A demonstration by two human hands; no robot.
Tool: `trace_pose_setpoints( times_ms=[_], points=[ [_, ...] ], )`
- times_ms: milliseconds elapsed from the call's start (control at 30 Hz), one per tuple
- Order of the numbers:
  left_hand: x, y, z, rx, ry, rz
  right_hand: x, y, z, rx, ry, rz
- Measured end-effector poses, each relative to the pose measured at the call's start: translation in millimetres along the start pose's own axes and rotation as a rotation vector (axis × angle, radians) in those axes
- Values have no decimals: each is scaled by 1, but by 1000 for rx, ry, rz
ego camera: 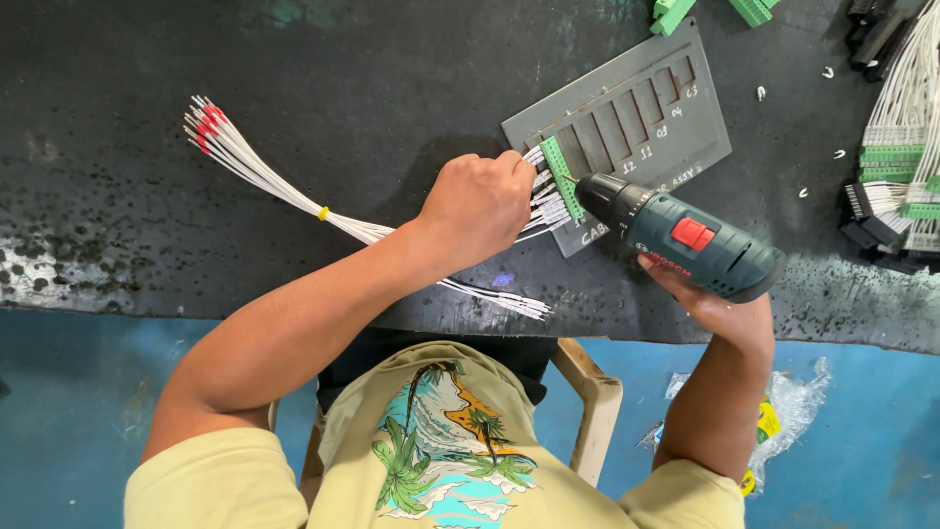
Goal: The person inserts white wire leads one at a time into a green terminal block held in a metal jig and uses a cordless screwdriver to tighten the terminal screws. After wiring the block, the person lifts the assembled connector, fans out the wires, and holds it up to check the work.
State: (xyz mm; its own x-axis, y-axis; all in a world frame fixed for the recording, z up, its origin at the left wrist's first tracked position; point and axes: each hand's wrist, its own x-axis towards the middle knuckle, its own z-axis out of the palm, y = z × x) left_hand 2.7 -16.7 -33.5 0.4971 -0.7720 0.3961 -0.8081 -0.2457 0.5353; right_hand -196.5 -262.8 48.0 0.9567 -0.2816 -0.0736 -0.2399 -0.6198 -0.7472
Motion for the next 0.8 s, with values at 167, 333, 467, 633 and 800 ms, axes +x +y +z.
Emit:
trace_pose_setpoints(
  times_ms=[167,333,467,633,800],
  points=[
    [0,1,1,15,-9,-1,4,-6,-1,30,-10,15],
    [1,1,1,18,-8,4,17,-17,-8,-106,-105,-52],
    [1,2,1,15,-10,4,27,-40,-20,-182,-151,-113],
    [0,2,0,48,-16,7,53,-80,-35,-283,-279,-105],
    [-1,2,1,22,-1,9,83,-112,-43,-800,-296,-60]
  ],
)
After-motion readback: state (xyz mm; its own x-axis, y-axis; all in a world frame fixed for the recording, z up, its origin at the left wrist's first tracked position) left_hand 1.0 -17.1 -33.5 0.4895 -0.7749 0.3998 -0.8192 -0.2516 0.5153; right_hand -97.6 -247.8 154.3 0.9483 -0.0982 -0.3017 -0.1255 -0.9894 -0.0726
